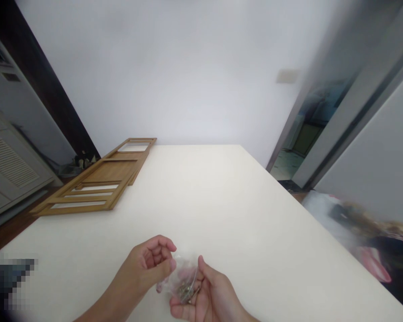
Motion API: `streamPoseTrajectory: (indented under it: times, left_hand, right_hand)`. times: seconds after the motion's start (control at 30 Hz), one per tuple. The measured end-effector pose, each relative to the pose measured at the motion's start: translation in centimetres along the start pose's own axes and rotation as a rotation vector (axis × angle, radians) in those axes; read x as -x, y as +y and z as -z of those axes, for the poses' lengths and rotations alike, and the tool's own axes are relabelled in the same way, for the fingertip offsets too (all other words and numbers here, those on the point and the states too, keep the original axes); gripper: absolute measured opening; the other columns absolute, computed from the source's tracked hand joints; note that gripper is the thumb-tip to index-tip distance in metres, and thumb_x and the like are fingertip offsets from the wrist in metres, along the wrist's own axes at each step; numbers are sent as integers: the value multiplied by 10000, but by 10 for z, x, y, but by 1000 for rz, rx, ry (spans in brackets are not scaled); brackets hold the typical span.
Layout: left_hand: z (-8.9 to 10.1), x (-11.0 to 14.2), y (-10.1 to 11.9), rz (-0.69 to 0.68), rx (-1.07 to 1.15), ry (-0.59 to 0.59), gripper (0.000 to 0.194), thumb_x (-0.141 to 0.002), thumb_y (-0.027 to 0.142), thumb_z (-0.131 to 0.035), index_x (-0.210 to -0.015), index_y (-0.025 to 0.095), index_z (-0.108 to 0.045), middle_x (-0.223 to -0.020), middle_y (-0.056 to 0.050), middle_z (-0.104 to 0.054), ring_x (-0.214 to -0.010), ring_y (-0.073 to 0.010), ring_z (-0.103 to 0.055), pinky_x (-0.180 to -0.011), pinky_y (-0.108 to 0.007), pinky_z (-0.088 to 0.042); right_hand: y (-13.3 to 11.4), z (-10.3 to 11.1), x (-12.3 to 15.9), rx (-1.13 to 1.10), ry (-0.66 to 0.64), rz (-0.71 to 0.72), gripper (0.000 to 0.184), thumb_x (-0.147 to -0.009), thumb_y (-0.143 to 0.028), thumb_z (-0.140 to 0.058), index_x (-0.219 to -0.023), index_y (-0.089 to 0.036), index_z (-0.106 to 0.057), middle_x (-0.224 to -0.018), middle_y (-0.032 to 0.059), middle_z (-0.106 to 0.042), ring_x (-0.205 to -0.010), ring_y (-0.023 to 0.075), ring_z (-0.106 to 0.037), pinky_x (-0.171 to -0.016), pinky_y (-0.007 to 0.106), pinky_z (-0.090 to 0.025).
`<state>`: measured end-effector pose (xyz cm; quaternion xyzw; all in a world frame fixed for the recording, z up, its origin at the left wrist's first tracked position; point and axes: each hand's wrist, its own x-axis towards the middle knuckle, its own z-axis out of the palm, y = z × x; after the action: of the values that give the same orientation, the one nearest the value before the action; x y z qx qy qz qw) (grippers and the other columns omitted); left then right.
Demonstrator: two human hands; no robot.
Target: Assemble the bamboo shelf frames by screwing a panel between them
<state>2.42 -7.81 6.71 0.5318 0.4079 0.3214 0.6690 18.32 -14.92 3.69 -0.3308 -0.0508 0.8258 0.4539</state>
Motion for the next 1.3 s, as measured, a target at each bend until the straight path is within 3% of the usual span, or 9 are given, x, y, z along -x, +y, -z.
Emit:
streamPoseTrajectory:
  times: [0.3,0.4,0.57,0.67,0.87,0.97,1.03,1.2,1.3]
  left_hand:
    - [-8,15,9,-146,-187,35,164,-703,244,-718,-844,187,-659,-667,-1,-600,-581,-113,-543,-531,-210,-466]
    - [-8,15,11,-132,-219,68,158,-714,245,-701,-857,195,-655,-658,6,-585,-570,-117,-541,-490,-201,-455]
    - [3,6,19,-110,-192,153,215,-720,325,-709,-868,191,-626,-648,27,-549,-526,-105,-505,-411,-190,-431]
    - [14,-4,20,-96,-174,163,234,-745,364,-690,-863,183,-599,-613,49,-527,-464,-81,-462,-401,-188,-414]
    - [24,-6,-3,-29,-275,120,198,-779,370,-635,-829,187,-579,-581,62,-518,-460,-98,-507,-447,-211,-453]
    - [27,6,-22,26,-510,98,146,-839,331,-547,-798,195,-582,-588,48,-550,-465,-109,-546,-471,-215,-463]
    - [32,17,-33,-94,-774,102,131,-859,287,-517,-824,205,-613,-724,12,-624,-497,-110,-578,-514,-233,-492]
    - [37,34,-48,-790,-1266,199,203,-899,196,-494,-1028,212,-651,-1001,-63,-677,-782,-155,-684,-693,-257,-558]
    - [32,31,-55,-1113,-1423,53,261,-927,192,-478,-1140,174,-628,-1138,-74,-701,-1066,-180,-645,-924,-289,-517]
  right_hand:
    - [-2,-2,0,-11,15,-41,387,-880,-441,-568,-925,-67,-657,-777,114,-719,-636,189,-697,-681,293,-542]
    - [-3,-3,1,-16,35,-37,386,-872,-437,-575,-928,-64,-658,-767,104,-711,-595,175,-681,-630,278,-535]
    - [-3,0,1,46,49,2,324,-860,-408,-605,-804,-92,-650,-714,99,-696,-578,148,-655,-584,249,-516]
    - [-10,0,5,112,52,65,198,-813,-295,-680,-790,-100,-653,-728,78,-692,-569,113,-625,-568,219,-495]
    - [-46,-3,20,239,105,212,174,-696,-158,-792,-808,-97,-673,-775,69,-692,-623,90,-628,-633,204,-500]
    - [-53,-1,23,334,104,223,225,-656,-139,-820,-829,-98,-681,-794,73,-696,-643,103,-634,-639,222,-505]
    - [-48,1,22,387,86,195,231,-650,-155,-822,-822,-98,-680,-780,70,-691,-631,109,-628,-627,237,-502]
    - [-29,3,15,481,88,164,226,-638,-189,-804,-798,-101,-670,-724,45,-664,-604,125,-611,-636,291,-506]
    - [-27,4,14,525,95,187,202,-657,-201,-780,-787,-99,-663,-706,43,-660,-607,130,-607,-648,300,-500]
